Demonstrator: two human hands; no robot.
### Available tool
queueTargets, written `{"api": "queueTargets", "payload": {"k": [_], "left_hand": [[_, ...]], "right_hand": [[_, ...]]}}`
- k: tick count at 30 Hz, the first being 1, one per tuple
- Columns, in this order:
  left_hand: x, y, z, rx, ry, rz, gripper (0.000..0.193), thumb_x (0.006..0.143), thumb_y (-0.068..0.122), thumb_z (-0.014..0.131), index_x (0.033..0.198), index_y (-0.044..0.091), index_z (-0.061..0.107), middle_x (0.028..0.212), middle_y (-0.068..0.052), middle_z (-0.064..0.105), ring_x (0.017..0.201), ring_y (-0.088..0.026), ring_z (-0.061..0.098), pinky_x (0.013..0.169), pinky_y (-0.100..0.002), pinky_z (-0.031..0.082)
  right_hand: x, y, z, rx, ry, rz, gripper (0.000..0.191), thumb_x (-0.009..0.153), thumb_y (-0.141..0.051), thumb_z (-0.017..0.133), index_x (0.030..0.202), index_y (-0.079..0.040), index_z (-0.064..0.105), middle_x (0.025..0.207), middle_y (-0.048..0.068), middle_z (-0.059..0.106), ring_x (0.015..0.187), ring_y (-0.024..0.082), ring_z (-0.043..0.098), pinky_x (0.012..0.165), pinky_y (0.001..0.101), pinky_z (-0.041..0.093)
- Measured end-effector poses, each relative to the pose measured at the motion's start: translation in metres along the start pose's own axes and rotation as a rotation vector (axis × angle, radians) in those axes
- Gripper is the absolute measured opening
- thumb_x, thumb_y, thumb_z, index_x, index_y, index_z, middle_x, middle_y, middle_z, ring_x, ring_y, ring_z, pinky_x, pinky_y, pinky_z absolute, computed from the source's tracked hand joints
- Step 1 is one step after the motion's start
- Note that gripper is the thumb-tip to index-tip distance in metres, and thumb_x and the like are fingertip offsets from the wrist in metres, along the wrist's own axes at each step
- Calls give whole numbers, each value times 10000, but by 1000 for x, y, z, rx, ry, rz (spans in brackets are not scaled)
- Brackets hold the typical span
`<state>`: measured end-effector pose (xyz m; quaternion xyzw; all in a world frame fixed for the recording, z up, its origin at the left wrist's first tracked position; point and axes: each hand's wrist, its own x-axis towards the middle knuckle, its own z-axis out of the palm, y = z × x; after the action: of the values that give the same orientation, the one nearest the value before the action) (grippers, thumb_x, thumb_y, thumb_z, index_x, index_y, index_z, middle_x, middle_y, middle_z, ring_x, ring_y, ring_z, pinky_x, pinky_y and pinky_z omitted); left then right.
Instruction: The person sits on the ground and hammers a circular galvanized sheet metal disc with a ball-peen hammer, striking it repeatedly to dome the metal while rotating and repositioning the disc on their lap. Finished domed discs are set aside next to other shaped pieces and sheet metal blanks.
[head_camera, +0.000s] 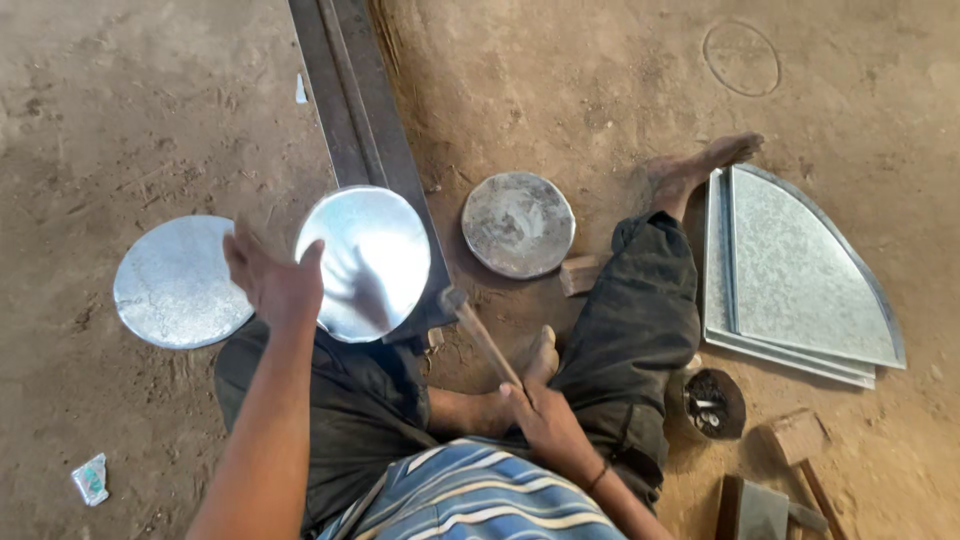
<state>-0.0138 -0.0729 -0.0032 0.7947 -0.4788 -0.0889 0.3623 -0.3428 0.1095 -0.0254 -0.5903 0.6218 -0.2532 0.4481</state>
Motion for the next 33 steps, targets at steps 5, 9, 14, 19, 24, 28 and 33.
{"api": "queueTargets", "payload": {"k": [5,9,14,19,24,28,33], "left_hand": [[-4,-36,-1,-197,-582,-398,899,788,306,837,1583,114,464,1335,-246,685,1263,-404,634,1039,-459,487],[2,-33,-5,-141,-691,-272,871,780,490,710,1573,175,533,1310,-194,739,1184,-367,716,1010,-440,531],[-46,20,26,178,-447,311,967,867,515,745,1541,-30,315,1568,-302,380,1423,-519,402,1059,-533,418],[-43,25,37,205,-517,233,671,991,108,470,1629,10,284,1686,-183,317,1538,-323,347,1223,-417,399],[-45,12,3,609,-679,767,851,815,-36,552,1600,43,232,1687,-146,191,1531,-314,214,1179,-519,269],[-80,2,-23,637,-1007,936,1041,723,157,766,1617,124,234,1701,-59,193,1537,-293,150,1219,-565,163],[-105,-19,-13,354,-692,982,845,741,21,651,1532,175,396,1600,-37,366,1496,-274,272,1203,-558,204]], "right_hand": [[-5,8,11,167,3,131,389,1032,-361,563,799,-50,578,615,2,526,568,88,468,501,286,418],[-1,9,19,587,-44,318,346,1036,-331,582,814,-73,525,614,-44,419,498,72,361,427,259,292],[3,10,30,743,-20,354,305,1032,-330,579,845,-97,519,624,-66,403,489,45,362,423,231,293],[-7,18,28,704,31,332,292,1021,-317,580,841,-91,536,612,-46,439,484,49,382,420,229,306],[0,10,27,720,82,298,300,1017,-284,609,821,-74,521,604,-37,439,460,58,385,392,235,307],[17,-15,16,635,40,252,315,1022,-317,583,832,-77,511,615,-26,457,461,62,421,379,237,326],[9,-46,-27,551,62,-153,317,1063,-359,524,985,-58,583,671,-36,493,515,40,445,426,213,374]]}}
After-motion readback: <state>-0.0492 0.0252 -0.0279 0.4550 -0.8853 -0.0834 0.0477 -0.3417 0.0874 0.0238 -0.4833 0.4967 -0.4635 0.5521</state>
